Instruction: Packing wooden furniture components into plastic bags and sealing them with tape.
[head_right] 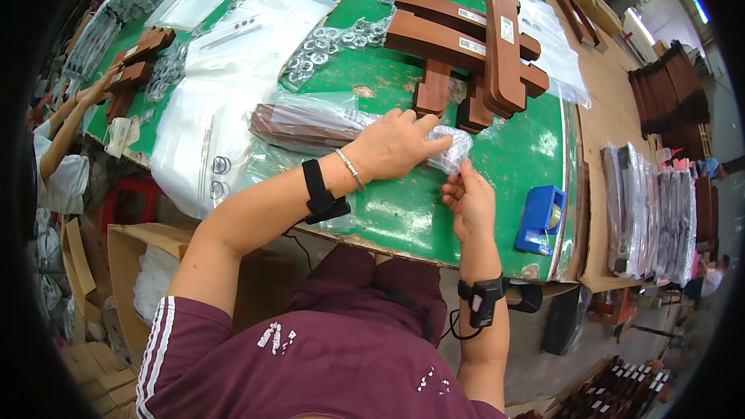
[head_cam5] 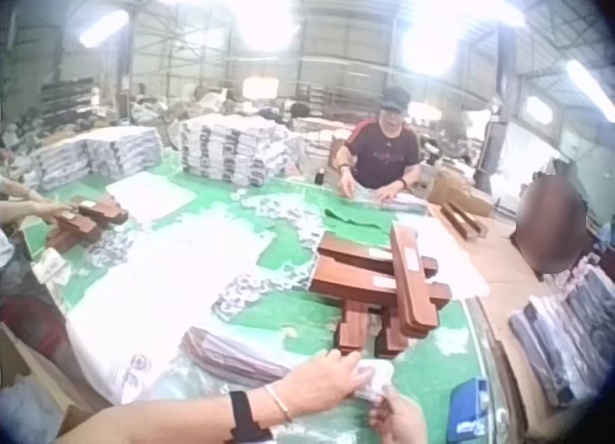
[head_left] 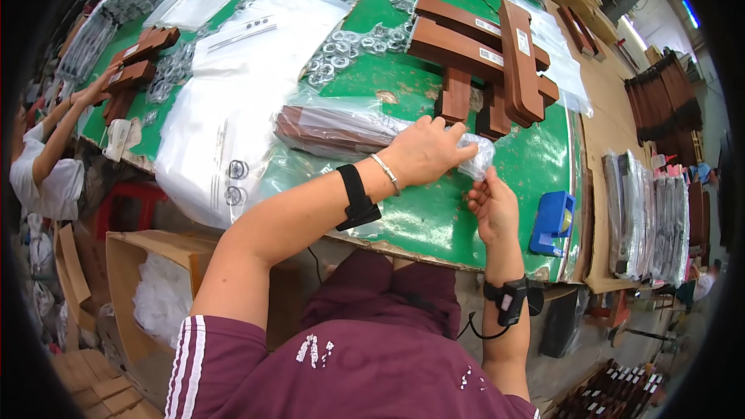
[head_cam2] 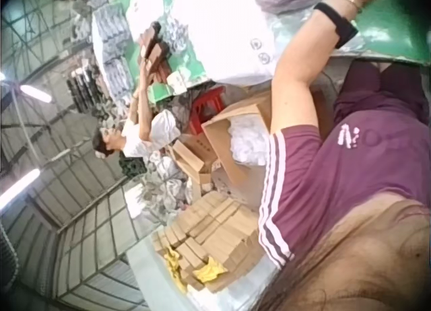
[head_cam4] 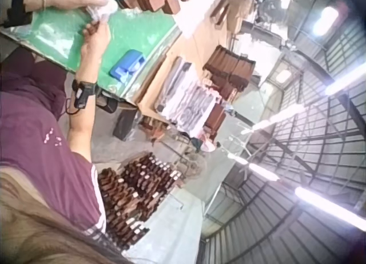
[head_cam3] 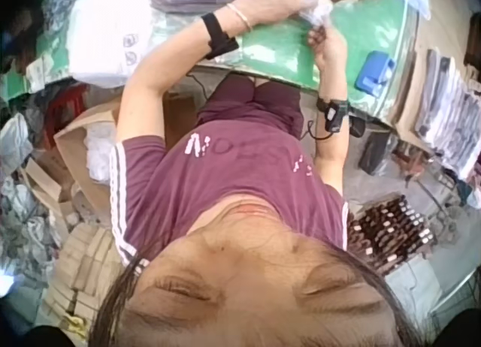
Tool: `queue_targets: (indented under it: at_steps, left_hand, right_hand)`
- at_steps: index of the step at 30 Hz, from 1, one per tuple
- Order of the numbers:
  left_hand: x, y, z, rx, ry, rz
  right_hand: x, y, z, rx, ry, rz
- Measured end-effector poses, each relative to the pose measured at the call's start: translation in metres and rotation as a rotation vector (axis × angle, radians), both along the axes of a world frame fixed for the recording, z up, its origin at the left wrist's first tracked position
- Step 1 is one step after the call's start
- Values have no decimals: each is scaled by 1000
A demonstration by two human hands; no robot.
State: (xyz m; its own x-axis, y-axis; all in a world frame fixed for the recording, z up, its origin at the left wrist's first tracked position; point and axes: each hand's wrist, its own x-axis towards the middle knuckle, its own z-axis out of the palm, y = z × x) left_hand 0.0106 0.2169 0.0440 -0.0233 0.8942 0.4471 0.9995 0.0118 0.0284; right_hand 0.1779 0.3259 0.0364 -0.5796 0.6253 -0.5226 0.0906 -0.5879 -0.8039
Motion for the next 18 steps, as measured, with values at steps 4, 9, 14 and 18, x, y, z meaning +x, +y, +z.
queue_targets:
  at_steps: [4,9,14,18]
  left_hand:
    - [1,1,-2,7,19,-1]
    - [2,2,-1,23,35,10]
    - [0,8,-2,0,-34,59]
    - [1,6,-1,-1,-17,68]
  right_hand:
    - [-6,-14,13,167,15,-87]
    - [-21,-13,4,252,19,-49]
    - [-16,-7,-9,-115,326,7]
    - [-13,-10,-26,-250,432,74]
